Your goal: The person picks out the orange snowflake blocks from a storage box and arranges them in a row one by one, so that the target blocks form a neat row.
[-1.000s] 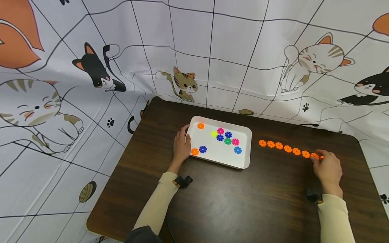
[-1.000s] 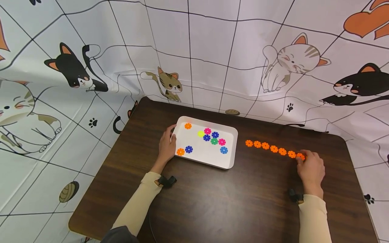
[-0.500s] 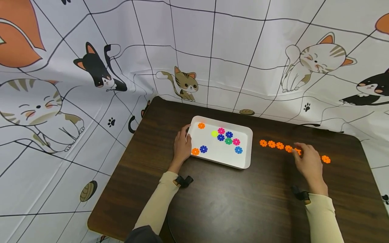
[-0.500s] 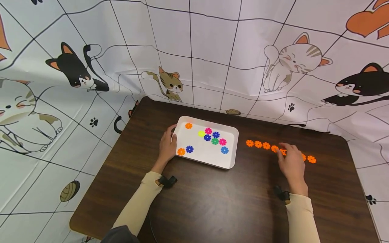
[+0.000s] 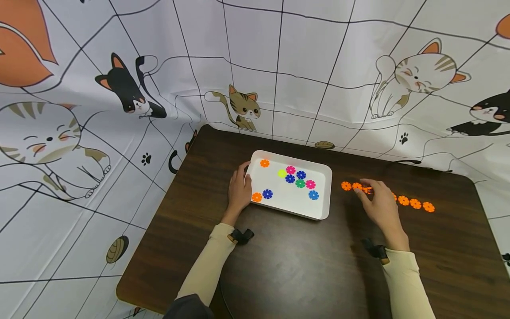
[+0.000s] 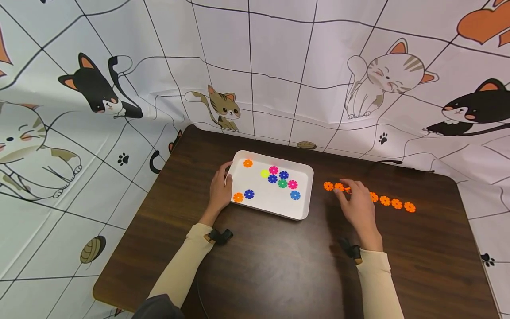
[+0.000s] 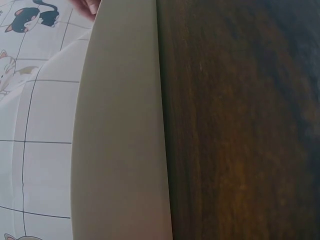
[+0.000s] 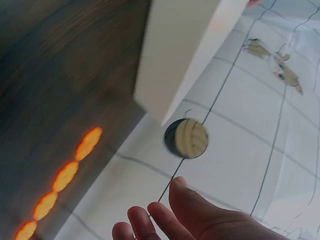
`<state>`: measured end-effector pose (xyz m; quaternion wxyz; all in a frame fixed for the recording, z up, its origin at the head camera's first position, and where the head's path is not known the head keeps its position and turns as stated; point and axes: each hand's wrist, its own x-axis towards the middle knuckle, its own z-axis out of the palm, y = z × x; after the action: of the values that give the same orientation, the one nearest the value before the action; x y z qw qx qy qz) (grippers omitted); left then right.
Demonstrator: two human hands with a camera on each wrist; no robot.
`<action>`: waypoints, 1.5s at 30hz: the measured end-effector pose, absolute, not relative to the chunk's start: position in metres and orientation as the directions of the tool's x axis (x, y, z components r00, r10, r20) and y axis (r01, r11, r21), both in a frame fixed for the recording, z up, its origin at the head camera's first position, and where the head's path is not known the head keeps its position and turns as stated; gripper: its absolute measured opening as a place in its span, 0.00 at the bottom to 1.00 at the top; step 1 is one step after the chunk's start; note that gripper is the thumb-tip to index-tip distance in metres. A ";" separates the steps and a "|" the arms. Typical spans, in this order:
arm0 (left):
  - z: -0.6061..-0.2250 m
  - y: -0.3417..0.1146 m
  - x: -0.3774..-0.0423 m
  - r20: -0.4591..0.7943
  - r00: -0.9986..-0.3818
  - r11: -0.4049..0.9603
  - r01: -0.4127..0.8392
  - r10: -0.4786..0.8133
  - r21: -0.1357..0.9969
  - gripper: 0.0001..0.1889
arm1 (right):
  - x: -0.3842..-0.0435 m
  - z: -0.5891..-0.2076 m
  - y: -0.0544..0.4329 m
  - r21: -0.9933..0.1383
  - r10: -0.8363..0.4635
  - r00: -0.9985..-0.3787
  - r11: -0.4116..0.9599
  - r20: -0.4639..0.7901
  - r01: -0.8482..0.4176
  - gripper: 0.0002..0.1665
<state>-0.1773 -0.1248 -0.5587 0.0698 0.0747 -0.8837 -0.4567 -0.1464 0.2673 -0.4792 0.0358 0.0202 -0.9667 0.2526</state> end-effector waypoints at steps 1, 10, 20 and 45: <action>-0.559 -0.125 -0.177 0.056 -0.979 0.571 -0.068 -0.196 0.818 0.24 | -0.147 -0.479 0.264 -0.490 -0.029 -0.996 0.869 0.085 -0.067 0.27; -0.561 -0.125 -0.176 0.051 -0.979 0.577 -0.074 -0.199 0.813 0.24 | -0.149 -0.478 0.238 -0.510 -0.072 -0.993 0.853 0.093 -0.110 0.26; -0.560 -0.124 -0.178 0.064 -0.978 0.578 -0.065 -0.199 0.813 0.23 | -0.156 -0.474 0.215 -0.521 -0.111 -0.988 0.840 0.106 -0.151 0.26; -0.559 -0.125 -0.177 0.071 -0.978 0.569 -0.054 -0.195 0.821 0.24 | -0.172 -0.463 0.147 -0.517 -0.257 -0.966 0.824 0.027 -0.233 0.29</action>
<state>-0.1771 -0.1252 -0.5594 0.0766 0.0704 -0.8824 -0.4589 -0.1721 0.1474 -0.4629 -0.0221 0.1284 -0.9546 0.2678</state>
